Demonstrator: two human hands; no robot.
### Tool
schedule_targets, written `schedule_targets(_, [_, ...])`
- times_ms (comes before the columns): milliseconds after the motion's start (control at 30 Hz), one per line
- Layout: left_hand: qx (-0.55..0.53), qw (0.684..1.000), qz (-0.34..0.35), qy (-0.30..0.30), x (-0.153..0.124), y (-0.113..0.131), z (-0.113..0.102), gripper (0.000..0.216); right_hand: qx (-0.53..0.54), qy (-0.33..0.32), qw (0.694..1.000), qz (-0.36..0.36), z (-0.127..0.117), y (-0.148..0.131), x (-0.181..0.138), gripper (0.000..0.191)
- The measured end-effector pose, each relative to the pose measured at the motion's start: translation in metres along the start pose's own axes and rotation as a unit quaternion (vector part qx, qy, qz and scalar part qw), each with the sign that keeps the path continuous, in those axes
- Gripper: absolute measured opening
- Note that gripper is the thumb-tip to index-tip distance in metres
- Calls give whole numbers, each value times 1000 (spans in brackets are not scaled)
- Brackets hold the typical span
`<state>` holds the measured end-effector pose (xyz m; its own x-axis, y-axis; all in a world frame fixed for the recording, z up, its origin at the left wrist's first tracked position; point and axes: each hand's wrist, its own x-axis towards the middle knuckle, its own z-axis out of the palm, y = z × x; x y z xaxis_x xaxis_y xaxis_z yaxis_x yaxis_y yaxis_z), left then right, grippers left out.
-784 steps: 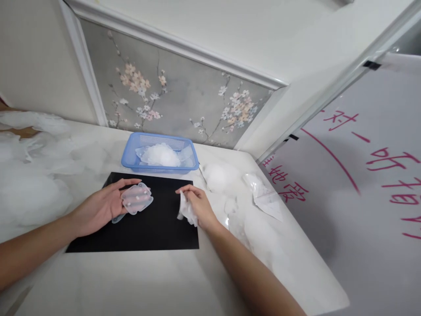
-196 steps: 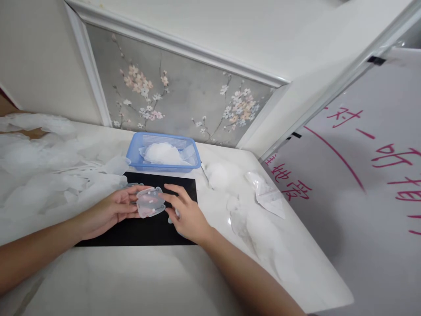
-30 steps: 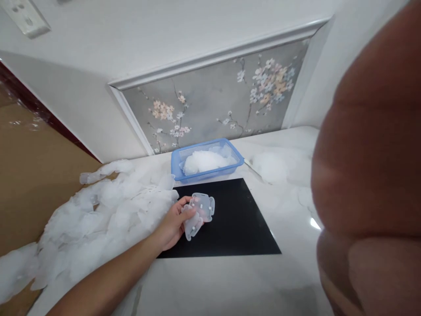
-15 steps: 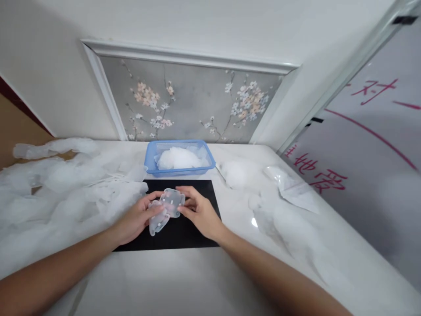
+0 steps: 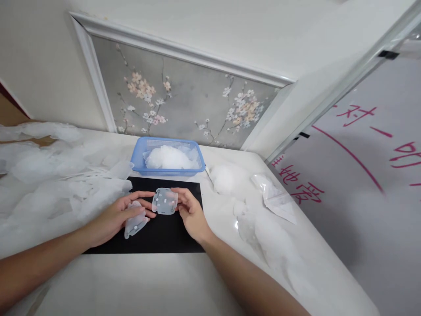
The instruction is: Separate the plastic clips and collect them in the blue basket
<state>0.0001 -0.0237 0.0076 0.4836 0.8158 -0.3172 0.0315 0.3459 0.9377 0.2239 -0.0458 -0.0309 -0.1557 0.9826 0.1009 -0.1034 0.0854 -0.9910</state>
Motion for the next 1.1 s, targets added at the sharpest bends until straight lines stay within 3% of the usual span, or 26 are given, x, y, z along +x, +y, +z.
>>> schedule_targets(567, [7, 1000, -6, -1, 1, -2, -1, 48, 31, -17, 999, -33, 5, 6, -2, 55])
schedule_targets(1100, [15, 1000, -8, -3, 1, -1, -1, 50, 48, -12, 999, -17, 5, 7, -1, 58])
